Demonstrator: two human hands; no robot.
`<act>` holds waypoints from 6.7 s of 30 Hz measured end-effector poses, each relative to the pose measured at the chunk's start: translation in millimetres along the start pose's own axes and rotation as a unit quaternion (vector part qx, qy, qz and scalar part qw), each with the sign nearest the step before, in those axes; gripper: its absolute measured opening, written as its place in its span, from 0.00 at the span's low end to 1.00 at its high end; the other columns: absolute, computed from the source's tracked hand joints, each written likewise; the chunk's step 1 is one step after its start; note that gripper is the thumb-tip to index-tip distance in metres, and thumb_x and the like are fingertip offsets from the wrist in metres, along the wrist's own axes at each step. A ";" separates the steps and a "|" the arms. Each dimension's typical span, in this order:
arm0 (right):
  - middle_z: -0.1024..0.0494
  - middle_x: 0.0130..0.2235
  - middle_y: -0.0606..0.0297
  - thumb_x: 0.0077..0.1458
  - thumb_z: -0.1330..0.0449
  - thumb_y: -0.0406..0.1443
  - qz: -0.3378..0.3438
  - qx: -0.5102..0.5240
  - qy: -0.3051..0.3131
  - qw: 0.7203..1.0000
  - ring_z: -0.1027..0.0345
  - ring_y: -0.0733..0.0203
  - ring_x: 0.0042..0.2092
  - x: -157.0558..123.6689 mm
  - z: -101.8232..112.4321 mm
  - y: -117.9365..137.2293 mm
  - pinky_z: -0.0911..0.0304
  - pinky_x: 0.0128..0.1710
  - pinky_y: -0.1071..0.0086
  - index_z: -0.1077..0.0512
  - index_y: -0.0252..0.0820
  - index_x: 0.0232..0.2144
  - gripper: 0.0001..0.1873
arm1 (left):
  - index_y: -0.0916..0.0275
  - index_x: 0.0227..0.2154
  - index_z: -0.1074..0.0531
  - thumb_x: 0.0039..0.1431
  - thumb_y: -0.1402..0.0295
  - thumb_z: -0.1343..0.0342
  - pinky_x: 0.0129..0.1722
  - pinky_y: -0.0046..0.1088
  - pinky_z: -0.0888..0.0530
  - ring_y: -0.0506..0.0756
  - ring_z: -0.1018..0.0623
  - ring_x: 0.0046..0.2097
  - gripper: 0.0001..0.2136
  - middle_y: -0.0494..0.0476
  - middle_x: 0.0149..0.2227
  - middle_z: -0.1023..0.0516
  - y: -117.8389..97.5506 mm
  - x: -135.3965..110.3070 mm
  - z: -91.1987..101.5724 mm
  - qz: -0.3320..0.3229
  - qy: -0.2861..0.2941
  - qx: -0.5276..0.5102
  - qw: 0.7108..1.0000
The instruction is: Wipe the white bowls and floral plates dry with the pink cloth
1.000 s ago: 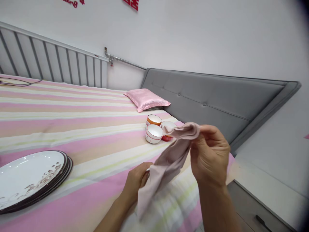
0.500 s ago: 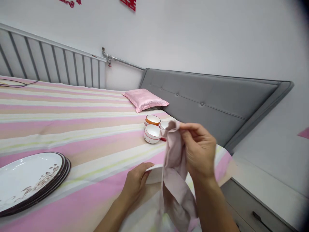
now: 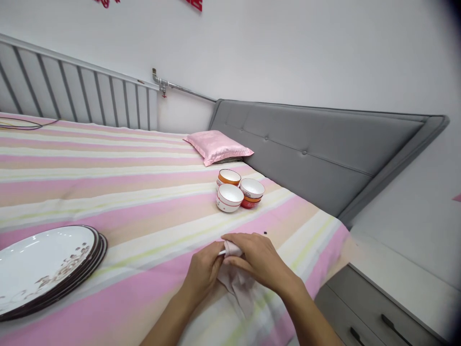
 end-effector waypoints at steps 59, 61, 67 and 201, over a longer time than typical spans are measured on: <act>0.23 0.44 0.53 0.54 0.52 0.28 0.029 -0.004 -0.315 0.949 0.28 0.52 0.44 -21.4 -92.2 -27.4 0.31 0.40 0.61 0.33 0.39 0.49 0.20 | 0.65 0.35 0.33 0.53 0.63 0.54 0.41 0.40 0.27 0.60 0.22 0.39 0.12 0.65 0.36 0.23 0.0 12.4 9.9 0.398 -0.171 -0.352 0.830; 0.23 0.45 0.55 0.55 0.52 0.27 0.053 -0.023 -0.289 0.956 0.29 0.53 0.45 -19.9 -97.1 -23.4 0.32 0.41 0.61 0.34 0.39 0.49 0.20 | 0.65 0.33 0.32 0.54 0.61 0.56 0.37 0.39 0.25 0.59 0.22 0.34 0.13 0.63 0.31 0.23 -8.6 13.5 8.5 0.423 -0.146 -0.436 0.781; 0.36 0.58 0.54 0.54 0.50 0.28 0.085 -0.046 -0.130 0.987 0.42 0.52 0.58 -23.9 -120.6 -10.4 0.40 0.55 0.56 0.44 0.36 0.58 0.28 | 0.71 0.37 0.32 0.60 0.60 0.58 0.37 0.39 0.25 0.60 0.21 0.35 0.17 0.66 0.30 0.23 11.2 7.1 3.1 0.473 -0.074 -0.579 0.660; 0.27 0.33 0.69 0.44 0.34 0.35 -0.127 0.503 -0.274 0.810 0.32 0.63 0.35 -28.2 -33.6 -50.4 0.36 0.35 0.72 0.34 0.43 0.38 0.18 | 0.60 0.48 0.34 0.47 0.69 0.37 0.42 0.28 0.30 0.54 0.26 0.44 0.24 0.57 0.43 0.24 18.7 8.5 16.5 0.259 -0.120 -0.426 0.858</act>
Point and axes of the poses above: each hand's wrist, its own x-axis towards the middle knuckle, its own z-axis out of the back of the hand, y = z × x, the point moved 1 cm from there along x, towards the middle knuckle
